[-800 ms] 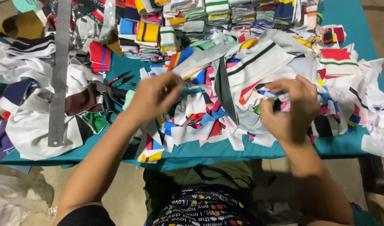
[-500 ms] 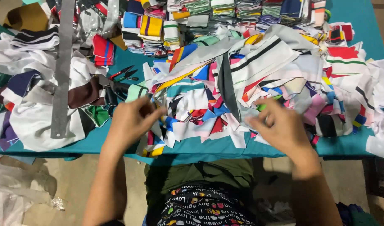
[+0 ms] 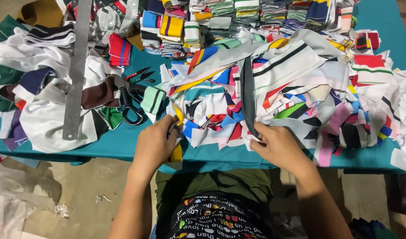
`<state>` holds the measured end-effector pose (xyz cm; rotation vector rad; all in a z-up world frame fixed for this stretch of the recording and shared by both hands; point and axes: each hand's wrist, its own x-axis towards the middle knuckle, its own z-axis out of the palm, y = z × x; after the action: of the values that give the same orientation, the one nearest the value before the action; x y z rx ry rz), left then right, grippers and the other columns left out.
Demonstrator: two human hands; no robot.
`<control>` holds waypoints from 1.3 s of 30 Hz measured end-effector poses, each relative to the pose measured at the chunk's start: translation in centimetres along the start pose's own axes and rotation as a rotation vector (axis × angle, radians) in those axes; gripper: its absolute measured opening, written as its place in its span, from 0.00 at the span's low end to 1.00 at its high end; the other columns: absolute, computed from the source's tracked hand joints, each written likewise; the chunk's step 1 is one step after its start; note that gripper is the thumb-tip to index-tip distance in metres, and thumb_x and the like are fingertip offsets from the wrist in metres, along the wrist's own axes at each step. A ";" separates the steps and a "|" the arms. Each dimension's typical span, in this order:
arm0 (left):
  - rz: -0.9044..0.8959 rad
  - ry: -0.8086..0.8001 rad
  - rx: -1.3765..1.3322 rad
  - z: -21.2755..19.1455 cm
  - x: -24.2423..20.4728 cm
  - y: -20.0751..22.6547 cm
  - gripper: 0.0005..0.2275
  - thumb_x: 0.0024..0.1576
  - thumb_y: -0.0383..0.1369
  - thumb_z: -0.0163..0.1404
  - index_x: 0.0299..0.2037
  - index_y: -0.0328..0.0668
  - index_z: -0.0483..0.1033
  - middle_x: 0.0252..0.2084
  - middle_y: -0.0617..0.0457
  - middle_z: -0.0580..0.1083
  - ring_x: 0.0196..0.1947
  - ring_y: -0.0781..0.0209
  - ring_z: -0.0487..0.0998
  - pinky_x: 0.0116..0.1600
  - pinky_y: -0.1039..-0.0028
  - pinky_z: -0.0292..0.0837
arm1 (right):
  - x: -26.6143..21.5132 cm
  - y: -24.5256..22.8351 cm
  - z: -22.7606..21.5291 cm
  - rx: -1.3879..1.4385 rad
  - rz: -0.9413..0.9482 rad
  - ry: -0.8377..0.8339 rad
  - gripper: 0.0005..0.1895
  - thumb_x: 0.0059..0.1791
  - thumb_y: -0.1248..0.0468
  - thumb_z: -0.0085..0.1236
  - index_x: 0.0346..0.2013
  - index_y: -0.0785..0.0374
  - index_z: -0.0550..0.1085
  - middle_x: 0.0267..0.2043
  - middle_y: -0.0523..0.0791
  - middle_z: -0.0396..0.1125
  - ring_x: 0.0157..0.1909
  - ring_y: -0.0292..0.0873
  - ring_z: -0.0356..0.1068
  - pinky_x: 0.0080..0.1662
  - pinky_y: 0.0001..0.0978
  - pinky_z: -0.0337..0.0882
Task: The person sits at a table covered with colorful fabric pieces and folds a light green fabric strip by hand. They then pick up a pink fabric strip and fold it in a similar manner, placing the finished pieces aside.
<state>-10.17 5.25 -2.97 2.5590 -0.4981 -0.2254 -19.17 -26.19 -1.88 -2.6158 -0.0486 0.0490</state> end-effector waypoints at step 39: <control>0.120 0.541 -0.123 0.1 2.6 -2.5 0.10 0.59 0.21 0.56 0.50 0.31 0.75 0.53 0.39 0.67 0.49 0.39 0.76 0.51 0.48 0.76 | 14.0 -1.5 -0.8 0.121 -0.466 0.425 0.19 0.39 0.71 0.68 0.43 0.51 0.80 0.40 0.38 0.74 0.45 0.46 0.76 0.49 0.34 0.73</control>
<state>-7.00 6.20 -4.55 2.3259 -0.4072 0.4545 -5.19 -24.66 -0.74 -2.3764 -0.4821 -0.6404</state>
